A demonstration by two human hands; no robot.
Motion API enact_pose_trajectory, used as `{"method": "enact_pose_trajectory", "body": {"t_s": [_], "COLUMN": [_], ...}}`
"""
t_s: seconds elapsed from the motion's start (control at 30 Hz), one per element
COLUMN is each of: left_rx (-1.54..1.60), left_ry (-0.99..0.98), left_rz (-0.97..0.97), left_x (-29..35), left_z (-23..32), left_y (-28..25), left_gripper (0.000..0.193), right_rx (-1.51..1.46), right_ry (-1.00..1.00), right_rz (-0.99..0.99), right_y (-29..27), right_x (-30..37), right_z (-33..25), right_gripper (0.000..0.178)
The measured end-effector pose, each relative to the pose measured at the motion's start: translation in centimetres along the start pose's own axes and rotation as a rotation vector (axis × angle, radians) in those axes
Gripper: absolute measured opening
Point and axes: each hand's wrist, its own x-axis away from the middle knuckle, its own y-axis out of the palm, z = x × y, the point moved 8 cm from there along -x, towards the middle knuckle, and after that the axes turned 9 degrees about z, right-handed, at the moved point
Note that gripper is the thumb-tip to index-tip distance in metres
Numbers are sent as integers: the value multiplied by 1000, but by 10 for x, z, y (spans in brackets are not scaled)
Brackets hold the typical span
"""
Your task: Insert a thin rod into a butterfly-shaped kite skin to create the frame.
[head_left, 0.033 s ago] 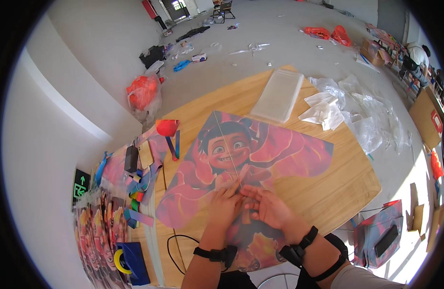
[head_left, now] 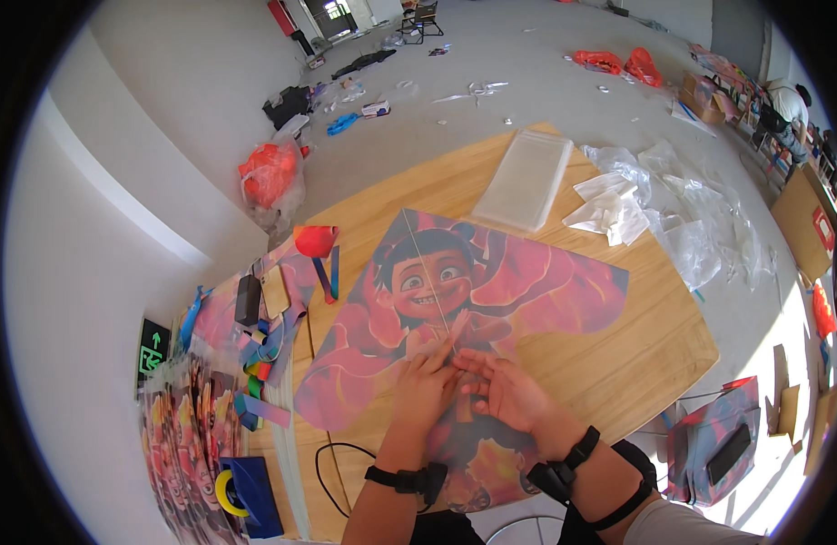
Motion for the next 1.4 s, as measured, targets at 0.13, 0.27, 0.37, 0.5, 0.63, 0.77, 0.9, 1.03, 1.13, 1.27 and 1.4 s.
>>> {"method": "enact_pose_trajectory", "body": {"t_s": [0.13, 0.27, 0.37, 0.5, 0.63, 0.77, 0.9, 1.03, 1.13, 1.27, 1.4], "left_rx": [42, 42, 62, 104, 119, 127, 193, 201, 210, 214, 253], "left_ry": [-9, -10, -28, -30, -55, -78, -95, -91, -101, -112, -149], "left_rz": [14, 13, -7, -22, -42, -58, -87, -109, -114, -131, -158], "left_x": [-1, -1, 0, 0, 0, 1, -1, -2, -1, -1, -2], "left_z": [0, 0, -3, -6, -8, -10, -12, -10, -12, -12, -14], "left_y": [-1, -2, 1, 3, 4, 4, 4, 4, 5, 5, 5], "left_gripper": [12, 12, 12, 12, 10, 10, 11, 10, 10, 11, 12], "right_rx": [-63, -78, -83, -103, -124, -137, -140, -127, -132, -147, -136], "right_ry": [36, 38, 40, 54, 69, 72, 65, 65, 61, 61, 67], "right_rz": [-26, -21, -15, -28, -36, -33, -12, -21, -25, -27, -10], "right_y": [-1, 0, 0, 0, -1, 3, 1, 2, 2, 2, 4], "right_x": [-1, 0, 1, 0, -2, 0, 0, 0, 0, 0, 2], "right_z": [1, -2, -2, 1, 4, 3, 4, 4, 4, 3, 3], "right_gripper": [47, 48, 48, 48, 48, 48, 51, 52, 52, 52, 50]}}
